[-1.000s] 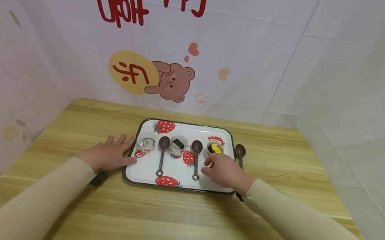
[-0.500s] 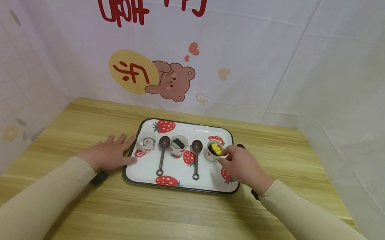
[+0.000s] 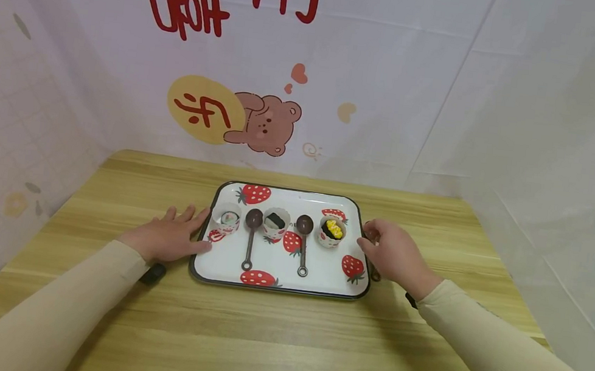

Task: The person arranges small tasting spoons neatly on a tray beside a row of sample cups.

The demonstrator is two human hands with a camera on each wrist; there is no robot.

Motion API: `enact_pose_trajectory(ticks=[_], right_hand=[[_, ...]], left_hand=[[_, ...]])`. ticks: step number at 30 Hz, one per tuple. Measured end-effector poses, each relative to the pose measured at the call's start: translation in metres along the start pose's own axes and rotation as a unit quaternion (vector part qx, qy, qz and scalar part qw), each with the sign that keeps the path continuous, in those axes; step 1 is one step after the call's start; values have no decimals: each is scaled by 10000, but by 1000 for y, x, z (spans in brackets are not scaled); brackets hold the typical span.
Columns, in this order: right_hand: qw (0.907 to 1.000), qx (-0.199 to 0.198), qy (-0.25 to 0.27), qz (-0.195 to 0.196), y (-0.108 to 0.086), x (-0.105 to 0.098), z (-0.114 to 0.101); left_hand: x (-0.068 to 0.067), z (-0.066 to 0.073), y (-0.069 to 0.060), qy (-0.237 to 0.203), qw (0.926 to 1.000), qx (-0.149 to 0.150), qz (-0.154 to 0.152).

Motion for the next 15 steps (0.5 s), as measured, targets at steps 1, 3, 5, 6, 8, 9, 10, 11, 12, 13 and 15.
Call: enact_pose_trajectory(ticks=[1, 3, 5, 6, 8, 9, 10, 11, 12, 13, 15], right_hand=[[10000, 7, -20, 47, 0, -1, 1], [9999, 3, -61, 113, -1, -2, 3], [9998, 23, -79, 162, -2, -3, 7], [9998, 25, -86, 194, -2, -3, 9], [9997, 12, -93, 244, -2, -2, 14], [9996, -5, -89, 274, -2, -2, 16], [9995, -23, -95, 293, -2, -2, 18], [9994, -60, -100, 316, -2, -2, 20], [9993, -104, -114, 337, -2, -2, 21], [9992, -135, -137, 354, -2, -1, 23], [9990, -153, -202, 365, -3, -2, 25]], left_hand=[[0, 0, 0, 1, 10000, -7, -6], [0, -1, 0, 1, 10000, -12, -15], [0, 0, -1, -9, 10000, 6, -7], [0, 0, -1, -15, 10000, 10, -4], [0, 0, -2, -26, 10000, 22, 5], [0, 1, -2, -25, 10000, 39, 19], [0, 1, -2, -31, 10000, 51, 29], [0, 1, -2, -27, 10000, 47, 28], [-1, 1, -2, -28, 10000, 47, 30], [-1, 1, -2, -28, 10000, 46, 30], [-1, 0, -2, -21, 10000, 56, 37]])
Point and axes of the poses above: each hand's wrist, its own y-axis towards the middle knuckle, its own x-axis out of the palm, z = x × y, the point moved 5 cm from there along y, towards the middle knuckle
